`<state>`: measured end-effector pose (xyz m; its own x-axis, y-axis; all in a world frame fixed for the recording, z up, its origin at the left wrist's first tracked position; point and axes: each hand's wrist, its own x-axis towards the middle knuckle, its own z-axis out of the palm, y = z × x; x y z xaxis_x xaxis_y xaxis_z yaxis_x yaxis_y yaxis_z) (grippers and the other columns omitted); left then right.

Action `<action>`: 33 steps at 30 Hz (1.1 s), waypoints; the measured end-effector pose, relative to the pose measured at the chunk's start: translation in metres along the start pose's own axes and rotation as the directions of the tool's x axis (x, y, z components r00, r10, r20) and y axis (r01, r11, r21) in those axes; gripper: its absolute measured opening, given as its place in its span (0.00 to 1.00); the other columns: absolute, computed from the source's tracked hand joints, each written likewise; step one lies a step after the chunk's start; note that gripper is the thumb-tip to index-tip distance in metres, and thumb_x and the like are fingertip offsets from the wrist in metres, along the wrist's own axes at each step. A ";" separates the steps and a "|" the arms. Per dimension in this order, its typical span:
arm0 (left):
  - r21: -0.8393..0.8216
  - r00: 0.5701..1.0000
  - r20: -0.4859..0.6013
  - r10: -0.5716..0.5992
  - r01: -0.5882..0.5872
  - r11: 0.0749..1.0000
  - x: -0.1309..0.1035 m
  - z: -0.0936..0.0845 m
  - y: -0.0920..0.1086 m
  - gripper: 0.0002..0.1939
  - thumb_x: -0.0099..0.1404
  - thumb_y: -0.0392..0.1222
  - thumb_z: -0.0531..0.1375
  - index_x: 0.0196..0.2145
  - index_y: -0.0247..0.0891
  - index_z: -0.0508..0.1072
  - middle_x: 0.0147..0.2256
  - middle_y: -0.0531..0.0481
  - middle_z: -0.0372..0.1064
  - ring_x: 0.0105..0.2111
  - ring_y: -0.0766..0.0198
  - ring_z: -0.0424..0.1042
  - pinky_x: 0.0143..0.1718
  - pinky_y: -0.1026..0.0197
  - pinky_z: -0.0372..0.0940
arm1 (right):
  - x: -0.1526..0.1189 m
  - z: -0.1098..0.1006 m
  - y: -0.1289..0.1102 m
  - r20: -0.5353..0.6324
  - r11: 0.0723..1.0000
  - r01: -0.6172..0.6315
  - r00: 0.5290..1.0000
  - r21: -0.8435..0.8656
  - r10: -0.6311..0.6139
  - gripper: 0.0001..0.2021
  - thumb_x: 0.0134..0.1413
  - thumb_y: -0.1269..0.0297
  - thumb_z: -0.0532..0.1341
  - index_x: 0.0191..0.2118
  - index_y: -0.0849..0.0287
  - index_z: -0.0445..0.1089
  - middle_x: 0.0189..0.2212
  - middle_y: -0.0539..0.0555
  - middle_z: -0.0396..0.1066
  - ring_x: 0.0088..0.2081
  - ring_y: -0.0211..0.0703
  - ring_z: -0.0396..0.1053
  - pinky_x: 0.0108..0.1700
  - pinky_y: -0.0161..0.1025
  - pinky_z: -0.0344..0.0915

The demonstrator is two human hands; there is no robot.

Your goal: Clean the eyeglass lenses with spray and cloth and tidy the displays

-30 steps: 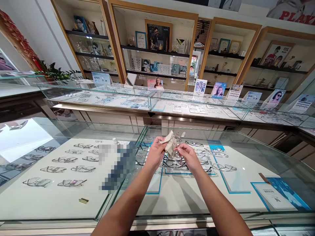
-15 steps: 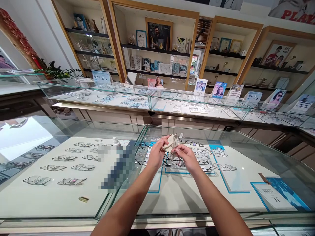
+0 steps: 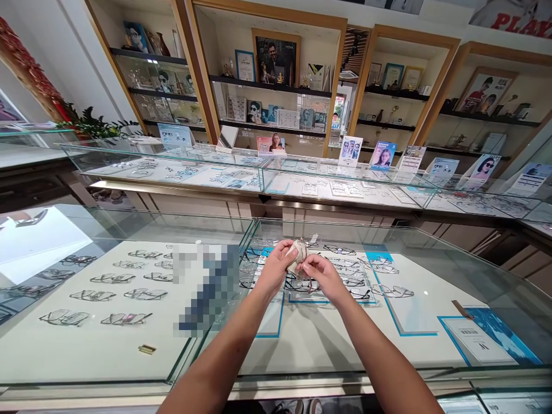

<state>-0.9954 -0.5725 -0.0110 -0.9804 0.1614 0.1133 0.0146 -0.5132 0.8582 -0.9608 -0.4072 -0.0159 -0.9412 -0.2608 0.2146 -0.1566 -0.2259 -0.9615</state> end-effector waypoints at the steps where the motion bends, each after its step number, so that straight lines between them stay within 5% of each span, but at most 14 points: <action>1: 0.019 0.999 0.024 -0.023 0.023 1.000 0.000 -0.001 0.000 0.29 0.52 0.54 0.79 0.44 0.38 0.74 0.37 0.50 0.76 0.33 0.65 0.72 0.35 0.63 0.65 | 0.000 -0.001 -0.001 0.003 1.000 0.004 1.000 -0.010 -0.004 0.21 0.56 0.41 0.72 0.35 0.55 0.74 0.38 0.54 0.80 0.37 0.45 0.71 0.43 0.41 0.66; 9: 0.021 0.984 0.162 -0.068 0.066 0.998 0.000 -0.004 -0.002 0.24 0.60 0.56 0.75 0.37 0.39 0.68 0.30 0.53 0.74 0.27 0.66 0.70 0.34 0.63 0.64 | 0.000 -0.004 -0.004 0.006 0.999 0.027 1.000 -0.027 -0.027 0.19 0.57 0.43 0.72 0.35 0.55 0.75 0.37 0.54 0.80 0.38 0.45 0.71 0.45 0.41 0.64; 22: -0.097 0.998 0.045 -0.039 0.043 0.994 0.001 -0.005 -0.001 0.22 0.61 0.56 0.74 0.34 0.38 0.70 0.31 0.53 0.72 0.28 0.67 0.69 0.32 0.63 0.65 | -0.001 0.000 -0.005 -0.015 0.999 0.004 1.000 -0.033 -0.005 0.19 0.55 0.43 0.72 0.34 0.55 0.75 0.34 0.53 0.76 0.38 0.45 0.68 0.42 0.40 0.63; 27: -0.047 0.995 0.096 -0.035 0.039 0.998 -0.003 0.002 0.001 0.28 0.57 0.51 0.77 0.27 0.40 0.60 0.23 0.59 0.65 0.21 0.69 0.65 0.26 0.65 0.59 | -0.002 0.000 -0.007 0.022 0.999 0.009 1.000 -0.047 -0.008 0.20 0.55 0.42 0.72 0.34 0.54 0.75 0.34 0.53 0.76 0.34 0.44 0.64 0.39 0.39 0.61; 33: 0.042 0.991 0.107 -0.080 0.076 0.996 0.000 -0.002 -0.001 0.27 0.54 0.56 0.78 0.42 0.38 0.74 0.32 0.52 0.75 0.28 0.66 0.70 0.33 0.63 0.62 | -0.003 -0.002 -0.011 0.049 0.999 0.018 0.999 -0.041 -0.016 0.21 0.54 0.41 0.72 0.34 0.54 0.74 0.35 0.54 0.77 0.35 0.44 0.65 0.40 0.40 0.62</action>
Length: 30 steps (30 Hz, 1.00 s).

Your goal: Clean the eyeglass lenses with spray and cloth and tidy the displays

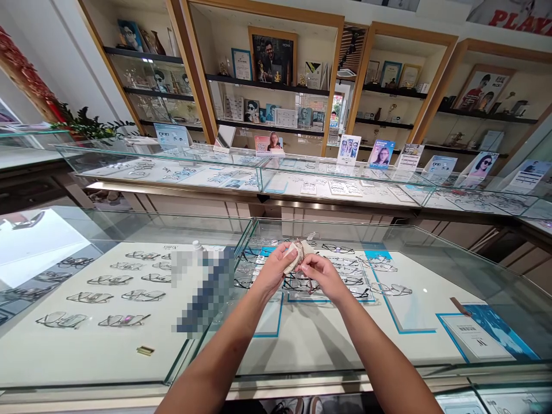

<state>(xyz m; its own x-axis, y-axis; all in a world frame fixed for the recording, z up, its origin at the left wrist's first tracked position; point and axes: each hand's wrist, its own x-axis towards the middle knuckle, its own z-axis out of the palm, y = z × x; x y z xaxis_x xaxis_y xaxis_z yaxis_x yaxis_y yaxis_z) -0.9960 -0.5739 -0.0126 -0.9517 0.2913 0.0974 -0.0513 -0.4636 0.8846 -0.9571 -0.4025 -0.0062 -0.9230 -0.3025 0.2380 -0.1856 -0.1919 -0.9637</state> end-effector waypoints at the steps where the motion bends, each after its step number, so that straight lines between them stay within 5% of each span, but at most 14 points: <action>1: 0.030 1.000 0.006 -0.006 0.006 1.000 0.001 -0.002 -0.001 0.28 0.55 0.58 0.77 0.42 0.37 0.76 0.33 0.51 0.76 0.30 0.65 0.70 0.35 0.62 0.62 | 0.000 0.000 -0.001 0.001 1.000 0.001 1.000 0.000 -0.001 0.21 0.54 0.41 0.72 0.34 0.54 0.74 0.35 0.54 0.77 0.35 0.44 0.65 0.40 0.40 0.62; 6: 0.071 0.997 0.062 -0.052 0.047 0.996 -0.001 -0.003 -0.005 0.27 0.59 0.64 0.73 0.35 0.34 0.79 0.29 0.50 0.73 0.31 0.63 0.69 0.36 0.61 0.62 | 0.000 0.000 -0.003 0.008 1.000 0.012 1.000 0.004 -0.012 0.21 0.55 0.41 0.72 0.33 0.55 0.74 0.35 0.54 0.77 0.34 0.43 0.63 0.39 0.40 0.61; 14: -0.147 0.997 0.066 -0.035 0.044 0.988 -0.008 0.006 0.004 0.22 0.57 0.49 0.78 0.44 0.37 0.80 0.30 0.51 0.72 0.25 0.69 0.65 0.30 0.63 0.62 | 0.001 0.003 -0.004 -0.005 0.999 -0.042 0.999 0.030 0.042 0.21 0.51 0.41 0.74 0.33 0.55 0.75 0.31 0.51 0.74 0.31 0.42 0.62 0.38 0.40 0.61; 20: -0.212 0.997 0.045 -0.064 0.072 0.975 -0.008 0.003 0.001 0.29 0.53 0.41 0.80 0.52 0.39 0.79 0.39 0.48 0.78 0.33 0.66 0.74 0.37 0.64 0.68 | 0.002 0.001 0.000 -0.022 0.998 -0.049 0.999 0.033 0.050 0.20 0.52 0.42 0.74 0.33 0.55 0.76 0.31 0.51 0.73 0.30 0.41 0.62 0.34 0.38 0.60; 30: -0.070 0.999 -0.026 0.044 -0.046 0.997 -0.007 0.006 0.000 0.24 0.53 0.47 0.79 0.44 0.36 0.80 0.38 0.47 0.79 0.34 0.63 0.75 0.37 0.63 0.68 | 0.004 0.005 0.009 -0.075 0.994 -0.084 0.993 0.065 0.089 0.20 0.47 0.46 0.77 0.38 0.56 0.80 0.31 0.51 0.75 0.30 0.39 0.63 0.34 0.38 0.64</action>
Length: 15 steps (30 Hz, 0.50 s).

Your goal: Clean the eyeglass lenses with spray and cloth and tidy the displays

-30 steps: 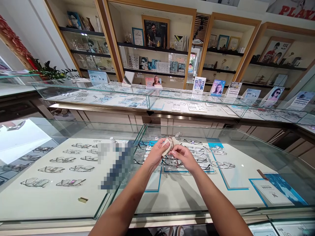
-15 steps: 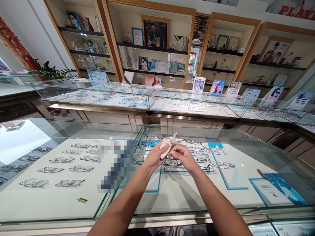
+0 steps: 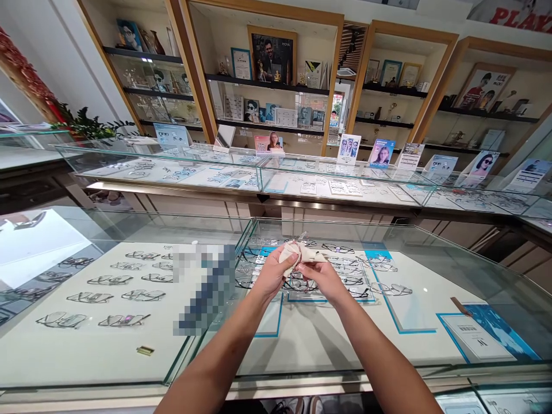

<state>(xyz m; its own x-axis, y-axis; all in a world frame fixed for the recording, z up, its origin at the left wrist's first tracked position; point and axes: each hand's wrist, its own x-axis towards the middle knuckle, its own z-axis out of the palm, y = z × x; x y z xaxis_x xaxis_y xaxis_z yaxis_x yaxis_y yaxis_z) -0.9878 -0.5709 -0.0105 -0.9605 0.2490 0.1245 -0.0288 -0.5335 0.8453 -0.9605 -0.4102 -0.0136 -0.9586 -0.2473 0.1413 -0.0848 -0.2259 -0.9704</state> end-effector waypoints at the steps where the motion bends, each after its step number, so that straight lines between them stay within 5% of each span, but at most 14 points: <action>1: 0.031 1.000 -0.010 0.026 -0.026 0.999 0.000 0.000 -0.001 0.23 0.53 0.49 0.79 0.42 0.36 0.80 0.36 0.48 0.79 0.33 0.63 0.74 0.36 0.63 0.67 | 0.000 0.002 0.001 -0.004 1.000 0.012 1.000 0.002 -0.012 0.20 0.46 0.46 0.78 0.38 0.56 0.80 0.31 0.50 0.75 0.30 0.39 0.63 0.34 0.39 0.64; 5: 0.111 0.991 -0.075 0.112 -0.103 0.988 -0.001 0.002 -0.005 0.23 0.56 0.58 0.76 0.37 0.37 0.79 0.30 0.52 0.74 0.29 0.64 0.71 0.32 0.64 0.65 | -0.001 0.008 0.005 0.009 0.999 0.049 0.999 0.013 -0.049 0.20 0.47 0.46 0.77 0.38 0.56 0.80 0.31 0.50 0.75 0.31 0.40 0.65 0.35 0.39 0.65; 9: 0.060 0.997 -0.044 0.060 -0.057 0.997 -0.002 0.002 0.000 0.25 0.61 0.63 0.72 0.34 0.36 0.77 0.26 0.52 0.71 0.24 0.68 0.66 0.27 0.65 0.63 | -0.002 0.008 0.004 0.026 0.996 0.077 0.997 0.036 -0.078 0.21 0.50 0.46 0.76 0.44 0.55 0.82 0.37 0.53 0.80 0.36 0.43 0.70 0.38 0.39 0.66; 15: -0.049 0.993 0.106 -0.046 0.052 0.997 -0.003 0.000 0.010 0.29 0.56 0.47 0.78 0.52 0.34 0.78 0.35 0.48 0.76 0.28 0.69 0.70 0.31 0.66 0.66 | 0.002 -0.002 0.011 -0.017 0.989 0.037 0.999 0.145 -0.034 0.18 0.51 0.46 0.76 0.37 0.56 0.82 0.30 0.52 0.79 0.30 0.39 0.66 0.35 0.37 0.63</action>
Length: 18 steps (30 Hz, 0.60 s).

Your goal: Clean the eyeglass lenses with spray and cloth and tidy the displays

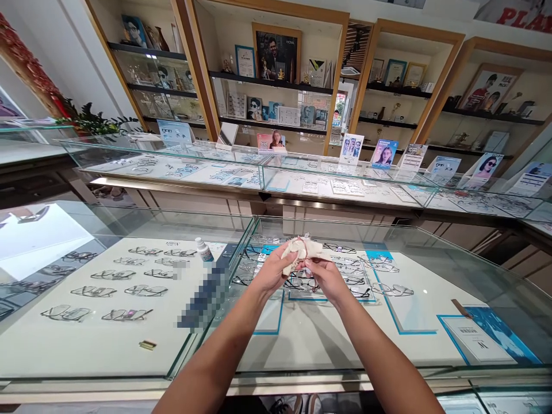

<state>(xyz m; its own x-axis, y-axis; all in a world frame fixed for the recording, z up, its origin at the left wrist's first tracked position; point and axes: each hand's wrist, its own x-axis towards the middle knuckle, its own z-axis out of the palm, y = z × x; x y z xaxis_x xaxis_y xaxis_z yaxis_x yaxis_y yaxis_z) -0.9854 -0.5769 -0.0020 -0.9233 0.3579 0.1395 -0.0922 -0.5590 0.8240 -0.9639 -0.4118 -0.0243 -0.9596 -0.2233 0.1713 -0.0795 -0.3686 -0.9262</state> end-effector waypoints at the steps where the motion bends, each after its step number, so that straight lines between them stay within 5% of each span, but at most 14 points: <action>1: 0.003 1.000 0.009 -0.002 0.002 1.000 0.000 0.000 0.000 0.30 0.55 0.45 0.79 0.53 0.34 0.78 0.36 0.48 0.76 0.29 0.69 0.70 0.32 0.66 0.66 | 0.001 -0.001 0.002 -0.001 1.000 -0.001 1.000 0.015 0.001 0.18 0.51 0.46 0.76 0.37 0.56 0.82 0.31 0.52 0.79 0.30 0.38 0.65 0.35 0.37 0.63; 5: 0.028 0.999 -0.041 0.001 0.000 1.000 -0.001 0.000 -0.004 0.31 0.53 0.41 0.79 0.53 0.36 0.78 0.37 0.48 0.76 0.30 0.68 0.70 0.32 0.66 0.66 | 0.002 -0.002 0.009 -0.016 1.000 -0.004 1.000 0.028 0.004 0.18 0.50 0.47 0.77 0.37 0.56 0.83 0.32 0.53 0.78 0.30 0.39 0.65 0.35 0.37 0.63; 12: 0.005 0.999 -0.052 0.006 -0.006 1.000 0.002 -0.001 -0.009 0.30 0.62 0.56 0.74 0.55 0.34 0.78 0.37 0.47 0.75 0.29 0.69 0.67 0.33 0.65 0.64 | 0.002 -0.004 0.006 0.010 1.000 -0.009 1.000 0.007 0.009 0.18 0.53 0.46 0.75 0.37 0.57 0.83 0.33 0.54 0.79 0.30 0.39 0.64 0.35 0.38 0.62; 18: 0.094 1.000 -0.010 -0.005 0.006 0.996 0.002 -0.001 -0.007 0.29 0.59 0.52 0.76 0.53 0.34 0.77 0.33 0.52 0.72 0.27 0.71 0.63 0.33 0.65 0.61 | 0.002 -0.003 0.002 0.010 1.000 -0.005 1.000 0.022 0.005 0.18 0.51 0.46 0.75 0.36 0.57 0.82 0.31 0.54 0.78 0.31 0.40 0.64 0.36 0.38 0.63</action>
<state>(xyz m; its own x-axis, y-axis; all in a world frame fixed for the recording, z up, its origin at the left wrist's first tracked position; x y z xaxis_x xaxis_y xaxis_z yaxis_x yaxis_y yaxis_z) -0.9867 -0.5733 -0.0085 -0.9265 0.3534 0.1295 -0.0627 -0.4842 0.8727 -0.9663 -0.4105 -0.0266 -0.9571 -0.2342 0.1704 -0.0688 -0.3875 -0.9193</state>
